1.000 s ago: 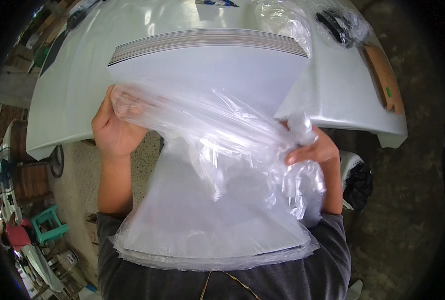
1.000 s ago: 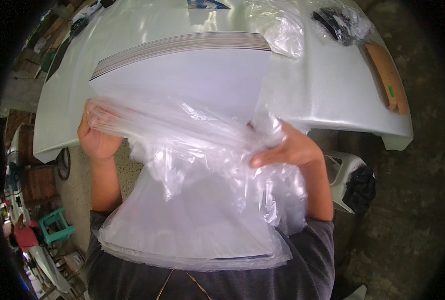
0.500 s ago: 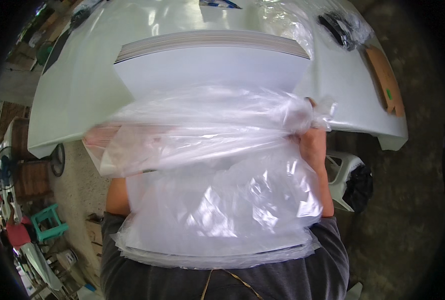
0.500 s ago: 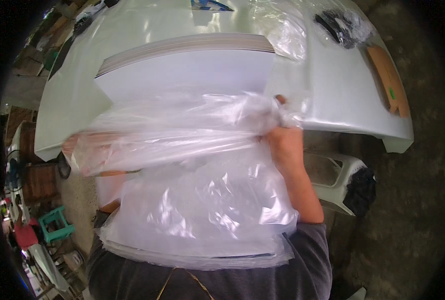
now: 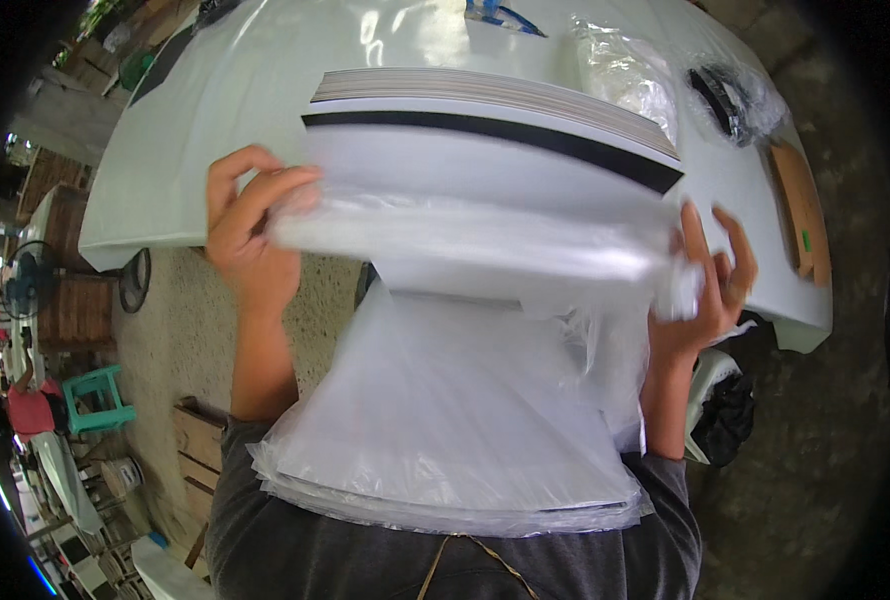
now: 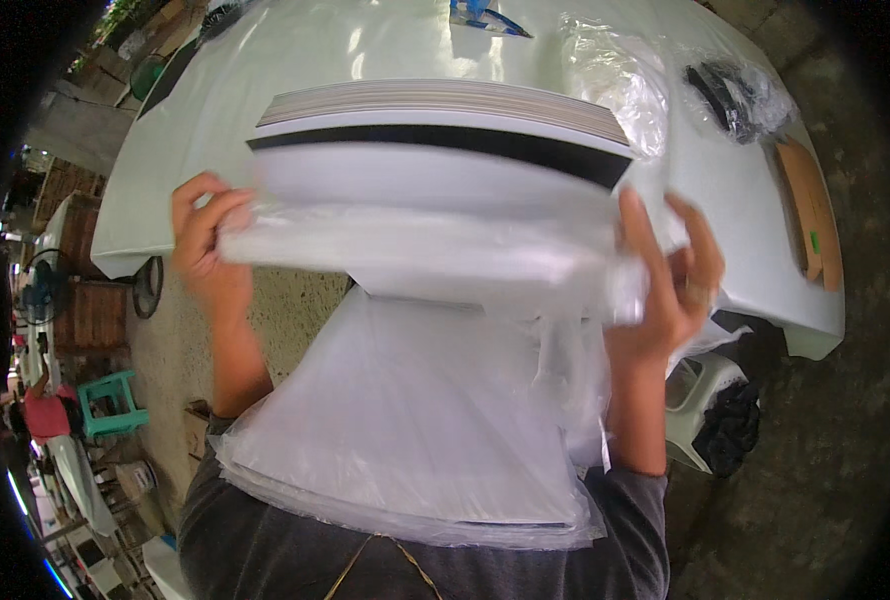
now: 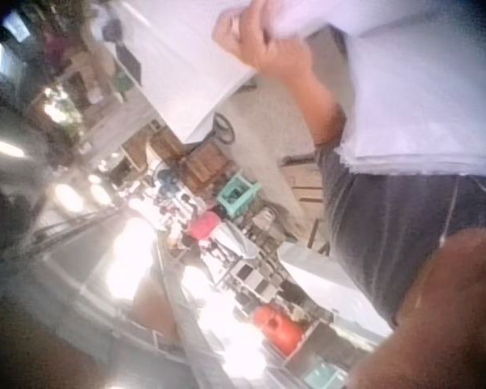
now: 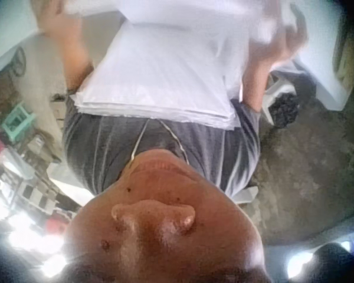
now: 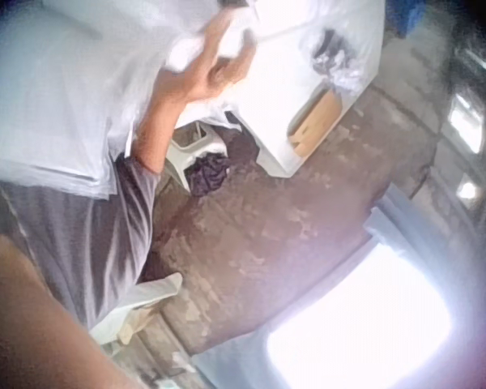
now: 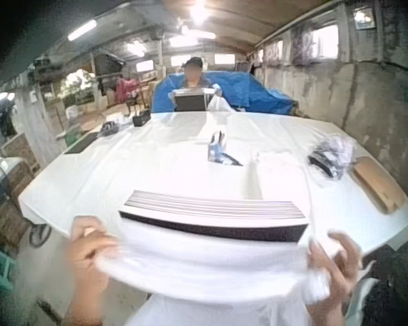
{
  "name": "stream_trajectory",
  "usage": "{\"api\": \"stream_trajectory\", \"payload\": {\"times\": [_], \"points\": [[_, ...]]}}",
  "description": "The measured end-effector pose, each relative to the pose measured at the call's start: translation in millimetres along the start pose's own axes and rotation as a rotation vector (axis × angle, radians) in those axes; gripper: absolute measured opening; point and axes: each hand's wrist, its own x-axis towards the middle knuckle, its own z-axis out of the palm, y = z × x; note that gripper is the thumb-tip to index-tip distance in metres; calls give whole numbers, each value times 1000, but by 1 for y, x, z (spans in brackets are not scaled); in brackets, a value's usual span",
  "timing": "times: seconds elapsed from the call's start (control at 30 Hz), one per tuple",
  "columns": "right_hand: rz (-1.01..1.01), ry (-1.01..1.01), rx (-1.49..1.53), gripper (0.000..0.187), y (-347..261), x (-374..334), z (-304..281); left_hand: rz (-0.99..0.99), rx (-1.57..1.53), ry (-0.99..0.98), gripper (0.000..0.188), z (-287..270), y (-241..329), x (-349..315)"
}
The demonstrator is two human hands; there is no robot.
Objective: The person wraps stacks of paper in plastic sheets by placing the paper inside the plastic and tucking the edges around the stack.
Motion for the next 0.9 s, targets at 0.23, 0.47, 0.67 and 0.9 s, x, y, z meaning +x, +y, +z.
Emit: {"api": "stream_trajectory", "payload": {"times": [0.23, 0.47, 0.67, 0.9], "points": [[-80, 33, 244, 22, 4, -12, -38, -311, -544, -407, 20, -42, 0, 11], [1079, -437, 1175, 34, 47, -22, -23, -864, -1011, -735, 40, -12, -16, 1], [1488, -540, 1634, 31, 63, -87, 27, -1127, -1221, -732, 47, 7, -55, -86], [1222, -381, 1876, 40, 37, -78, -23, -892, -1262, -592, 30, -20, -14, -77]]}}
